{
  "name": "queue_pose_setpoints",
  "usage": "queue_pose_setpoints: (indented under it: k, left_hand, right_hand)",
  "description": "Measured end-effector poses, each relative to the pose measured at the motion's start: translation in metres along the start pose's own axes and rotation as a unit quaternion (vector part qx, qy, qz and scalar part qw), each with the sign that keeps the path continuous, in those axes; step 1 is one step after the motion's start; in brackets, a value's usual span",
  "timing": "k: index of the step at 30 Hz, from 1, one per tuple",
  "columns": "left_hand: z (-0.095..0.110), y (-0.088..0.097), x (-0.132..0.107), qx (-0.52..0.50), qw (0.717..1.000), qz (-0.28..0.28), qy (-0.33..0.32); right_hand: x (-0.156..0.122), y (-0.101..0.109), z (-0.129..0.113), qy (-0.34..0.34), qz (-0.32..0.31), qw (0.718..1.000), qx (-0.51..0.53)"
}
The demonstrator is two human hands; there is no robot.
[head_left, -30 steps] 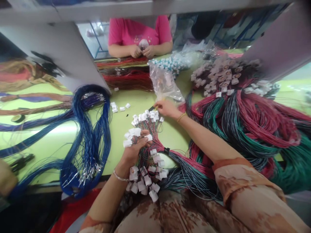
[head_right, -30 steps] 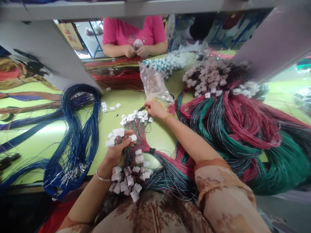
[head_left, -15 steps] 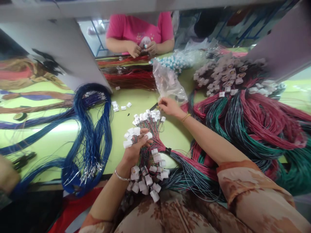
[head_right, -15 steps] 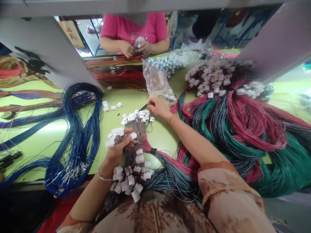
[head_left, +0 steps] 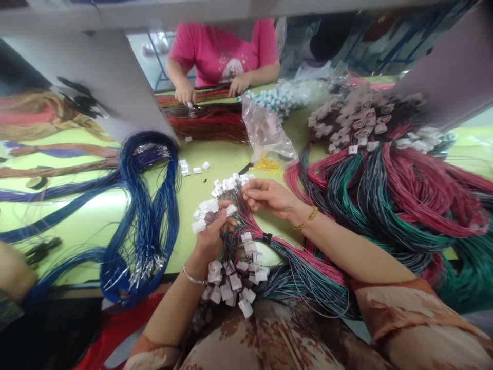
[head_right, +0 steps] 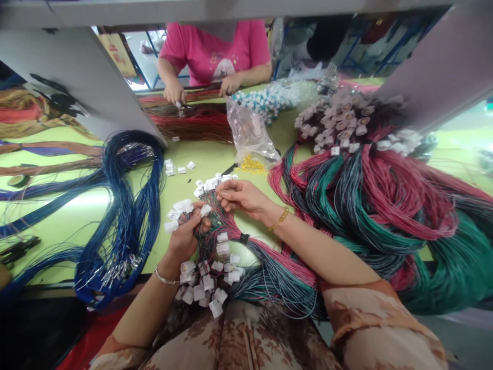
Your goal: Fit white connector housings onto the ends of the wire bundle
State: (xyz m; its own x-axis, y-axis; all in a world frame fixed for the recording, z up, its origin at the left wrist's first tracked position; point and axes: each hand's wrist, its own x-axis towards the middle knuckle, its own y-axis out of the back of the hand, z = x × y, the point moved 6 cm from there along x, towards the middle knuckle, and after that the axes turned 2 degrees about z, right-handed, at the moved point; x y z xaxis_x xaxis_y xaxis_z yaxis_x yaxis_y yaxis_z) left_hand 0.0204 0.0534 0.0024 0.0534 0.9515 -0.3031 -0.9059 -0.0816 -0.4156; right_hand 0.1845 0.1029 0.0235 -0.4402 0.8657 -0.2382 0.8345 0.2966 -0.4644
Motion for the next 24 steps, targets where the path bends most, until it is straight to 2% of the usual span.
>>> queue_pose_setpoints:
  k: [7, 16, 24]
  left_hand:
    - [-0.001, -0.001, 0.001, 0.001, 1.000, -0.017, -0.003]
    - [0.004, -0.005, -0.001, -0.028, 0.999, -0.030, -0.010]
    - [0.001, -0.003, 0.001, -0.016, 0.999, -0.032, -0.011]
  right_hand:
    - [-0.005, -0.016, 0.009, -0.009, -0.028, 0.999, 0.025]
    - [-0.008, -0.024, 0.011, -0.016, -0.036, 0.999, 0.027]
    - [-0.010, -0.025, 0.010, 0.011, -0.028, 1.000, 0.010]
